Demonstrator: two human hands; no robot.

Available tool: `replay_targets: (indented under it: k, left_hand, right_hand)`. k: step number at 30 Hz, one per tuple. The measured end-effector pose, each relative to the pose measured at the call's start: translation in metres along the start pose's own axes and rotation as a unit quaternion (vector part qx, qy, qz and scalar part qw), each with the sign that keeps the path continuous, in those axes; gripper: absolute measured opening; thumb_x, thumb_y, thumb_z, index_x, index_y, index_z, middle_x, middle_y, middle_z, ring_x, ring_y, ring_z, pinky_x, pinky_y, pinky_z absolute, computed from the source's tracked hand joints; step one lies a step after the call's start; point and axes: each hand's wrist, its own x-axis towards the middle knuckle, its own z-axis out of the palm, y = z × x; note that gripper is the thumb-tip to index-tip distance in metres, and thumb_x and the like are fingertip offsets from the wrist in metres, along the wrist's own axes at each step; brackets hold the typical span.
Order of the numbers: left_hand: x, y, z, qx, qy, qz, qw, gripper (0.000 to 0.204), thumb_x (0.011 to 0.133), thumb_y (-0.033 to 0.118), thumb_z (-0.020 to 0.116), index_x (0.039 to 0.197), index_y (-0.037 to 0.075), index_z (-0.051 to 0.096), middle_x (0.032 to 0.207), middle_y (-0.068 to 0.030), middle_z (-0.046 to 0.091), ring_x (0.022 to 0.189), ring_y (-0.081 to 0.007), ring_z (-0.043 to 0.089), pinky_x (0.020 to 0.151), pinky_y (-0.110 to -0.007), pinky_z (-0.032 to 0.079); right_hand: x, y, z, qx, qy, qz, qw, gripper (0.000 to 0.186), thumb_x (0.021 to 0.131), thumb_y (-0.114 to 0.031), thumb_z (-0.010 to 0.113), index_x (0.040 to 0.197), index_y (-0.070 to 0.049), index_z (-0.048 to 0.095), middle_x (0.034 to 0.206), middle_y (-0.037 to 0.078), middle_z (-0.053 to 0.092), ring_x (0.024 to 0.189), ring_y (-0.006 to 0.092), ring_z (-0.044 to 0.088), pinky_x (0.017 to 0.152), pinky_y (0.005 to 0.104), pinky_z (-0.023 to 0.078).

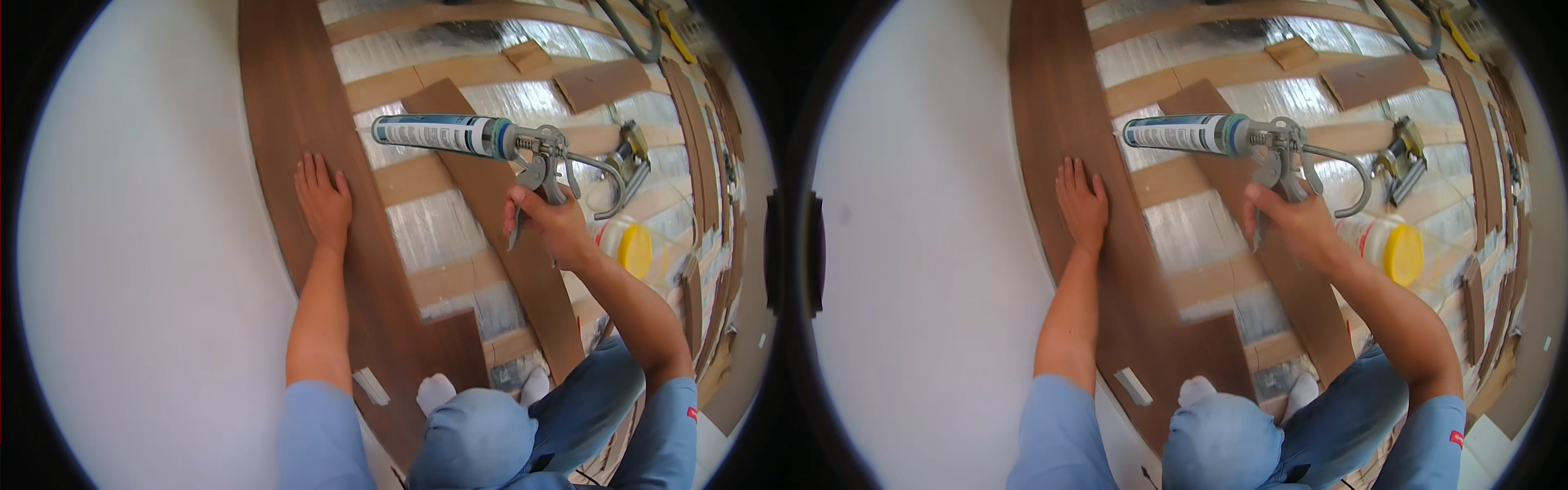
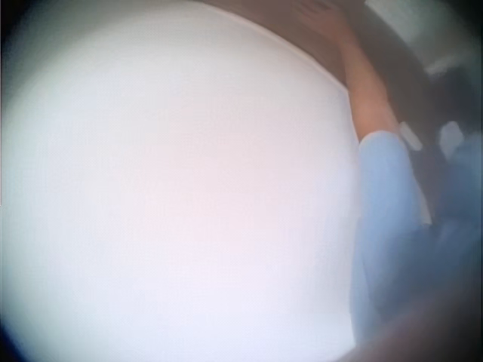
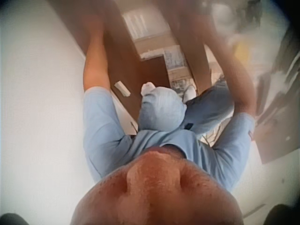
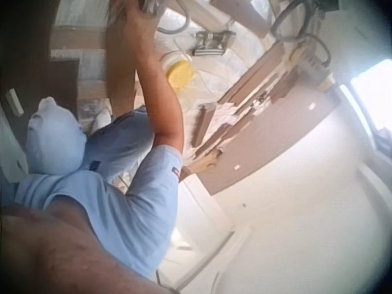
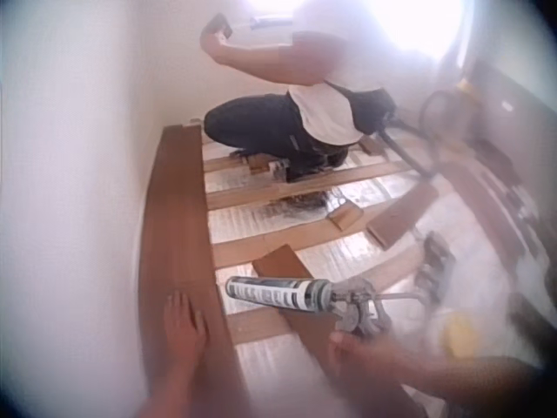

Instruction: The person installs wooden floor planks by applying adhesive with a caulk gun, positioning the planks, and securing them with a hammer and a pneumatic nailer.

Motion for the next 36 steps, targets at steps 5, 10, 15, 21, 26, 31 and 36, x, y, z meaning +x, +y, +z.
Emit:
replay_targets:
  k: [5,10,15,21,26,31,36]
  left_hand:
    - [-0.013,-0.026,0.002,0.039,0.025,0.026,0.999,0.050,0.104,0.031,0.054,0.142,-0.001,0.057,0.154,-0.0198,0.049,0.144,-0.0390,0.043,0.122,-0.049,0.030]
    - [-0.011,-0.025,0.023,0.047,0.009,0.042,0.998,0.054,0.106,0.036,0.050,0.146,0.001,0.053,0.156,-0.0211,0.047,0.146,-0.0400,0.040,0.123,-0.050,0.029]
    - [-0.003,-0.061,0.036,0.062,-0.028,0.071,0.995,0.061,0.105,0.042,0.050,0.152,0.004,0.046,0.161,-0.0203,0.040,0.149,-0.0384,0.036,0.123,-0.052,0.028]
    - [0.005,-0.054,0.018,0.107,-0.201,0.073,0.971,0.068,0.106,0.050,0.042,0.160,0.010,0.035,0.166,-0.0195,0.031,0.152,-0.0414,0.031,0.123,-0.052,0.029]
    - [-0.029,-0.045,-0.001,0.179,-0.142,0.053,0.972,0.062,0.106,0.049,0.044,0.158,0.016,0.041,0.164,-0.0193,0.036,0.150,-0.0402,0.035,0.120,-0.050,0.034]
    - [-0.089,-0.012,-0.041,0.085,-0.051,0.036,0.994,0.046,0.104,0.037,0.054,0.140,0.008,0.061,0.145,-0.0209,0.056,0.135,-0.0399,0.050,0.112,-0.050,0.041]
    - [-0.241,0.103,-0.125,-0.355,0.018,-0.326,0.876,0.031,0.108,0.027,0.052,0.112,-0.001,0.066,0.101,-0.0118,0.068,0.093,-0.0272,0.065,0.085,-0.039,0.051]
  right_hand:
    - [-0.079,0.028,0.001,-0.070,-0.033,0.015,0.997,0.021,0.101,-0.025,0.068,0.103,-0.004,0.063,0.086,0.006,0.068,0.078,0.0170,0.066,0.073,0.0323,0.054]
    - [-0.156,0.050,-0.007,-0.038,-0.029,0.020,0.999,0.022,0.101,-0.025,0.067,0.105,-0.004,0.062,0.086,0.007,0.068,0.080,0.0171,0.065,0.074,0.0325,0.053]
    - [-0.203,0.068,-0.014,-0.022,-0.050,0.068,0.996,0.025,0.101,-0.027,0.067,0.109,-0.004,0.060,0.086,0.009,0.068,0.081,0.0185,0.066,0.076,0.0336,0.053]
    - [-0.254,0.082,-0.022,-0.022,-0.050,0.078,0.995,0.030,0.101,-0.031,0.068,0.112,-0.004,0.060,0.087,0.009,0.069,0.082,0.0185,0.066,0.077,0.0338,0.053]
    - [-0.281,0.077,-0.023,-0.050,-0.084,0.090,0.991,0.034,0.100,-0.035,0.070,0.111,-0.004,0.060,0.085,0.007,0.069,0.081,0.0178,0.067,0.077,0.0341,0.054]
    - [-0.294,0.077,-0.026,-0.037,-0.078,0.112,0.990,0.035,0.100,-0.036,0.070,0.109,-0.003,0.061,0.085,0.008,0.069,0.082,0.0182,0.068,0.078,0.0348,0.054]
    - [-0.298,0.073,-0.039,-0.054,-0.066,0.131,0.988,0.036,0.099,-0.034,0.071,0.112,-0.003,0.061,0.086,0.008,0.069,0.082,0.0190,0.068,0.078,0.0349,0.054]
